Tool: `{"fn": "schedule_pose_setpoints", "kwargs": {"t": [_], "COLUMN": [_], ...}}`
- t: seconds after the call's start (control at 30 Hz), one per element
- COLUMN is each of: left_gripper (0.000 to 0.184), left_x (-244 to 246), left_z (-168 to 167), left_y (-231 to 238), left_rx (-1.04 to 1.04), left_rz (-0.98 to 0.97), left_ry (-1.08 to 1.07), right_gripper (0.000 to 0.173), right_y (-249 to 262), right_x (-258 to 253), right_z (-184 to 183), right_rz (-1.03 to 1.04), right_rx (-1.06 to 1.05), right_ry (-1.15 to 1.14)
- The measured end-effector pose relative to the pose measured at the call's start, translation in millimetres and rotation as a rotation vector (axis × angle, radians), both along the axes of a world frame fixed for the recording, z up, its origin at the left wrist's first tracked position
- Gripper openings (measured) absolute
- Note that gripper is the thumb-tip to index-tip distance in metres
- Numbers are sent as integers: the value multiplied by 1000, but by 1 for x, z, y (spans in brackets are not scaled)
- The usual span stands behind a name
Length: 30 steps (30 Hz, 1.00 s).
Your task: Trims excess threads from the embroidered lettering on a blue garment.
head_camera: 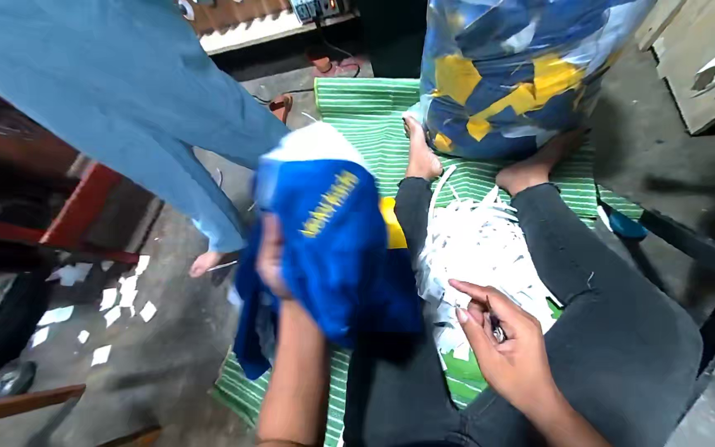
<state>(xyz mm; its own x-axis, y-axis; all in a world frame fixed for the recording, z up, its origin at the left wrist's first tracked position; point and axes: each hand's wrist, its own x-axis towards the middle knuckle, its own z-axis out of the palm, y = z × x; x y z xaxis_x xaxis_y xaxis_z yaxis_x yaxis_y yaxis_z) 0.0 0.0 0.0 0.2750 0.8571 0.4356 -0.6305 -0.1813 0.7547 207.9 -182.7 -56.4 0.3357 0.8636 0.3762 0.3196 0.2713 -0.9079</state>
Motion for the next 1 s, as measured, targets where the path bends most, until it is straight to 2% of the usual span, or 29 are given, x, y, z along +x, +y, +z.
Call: {"fn": "schedule_pose_setpoints", "kwargs": {"t": [0.13,0.2,0.23,0.3,0.4,0.47,0.5,0.6,0.73,0.87,0.93,1.0], "left_gripper": [42,45,38,15,18,19,21,26,35,42,38,11], "left_x": [51,63,65,72,77,74,72,69,67,58,52,48], "left_z": [-59,-73,-74,-62,-46,-48,-51,-53,-48,-51,-54,-53], "left_y": [-45,-58,-65,-75,-71,-67,-66,-65,-67,-66,-66,-70], "left_rx": [-506,-597,-629,-757,-866,-869,-862,-866,-906,-833,-685,-573], "left_rz": [-368,-435,-429,-311,-187,-202,-223,-267,-290,-335,-334,-295], "left_ry": [-234,-284,-253,-54,249,254,228,176,91,46,116,206], "right_gripper": [40,42,43,46,50,54,50,39,37,33,32,32], "right_y": [16,22,24,24,12,2,-2,-3,4,7,8,9], "right_x": [-3,-5,-6,-9,-7,1,8,26,37,35,32,32], "right_z": [9,2,-3,-10,-10,-6,-3,-2,-9,-13,-14,-15], "right_rz": [1,15,40,104,174,137,105,-62,-276,-309,-304,-305], "right_rx": [24,-79,-145,-238,-279,-266,-269,-257,-179,-111,-85,-72], "right_ry": [-86,-209,-275,-341,-277,-236,-242,-329,-445,-463,-468,-478]}}
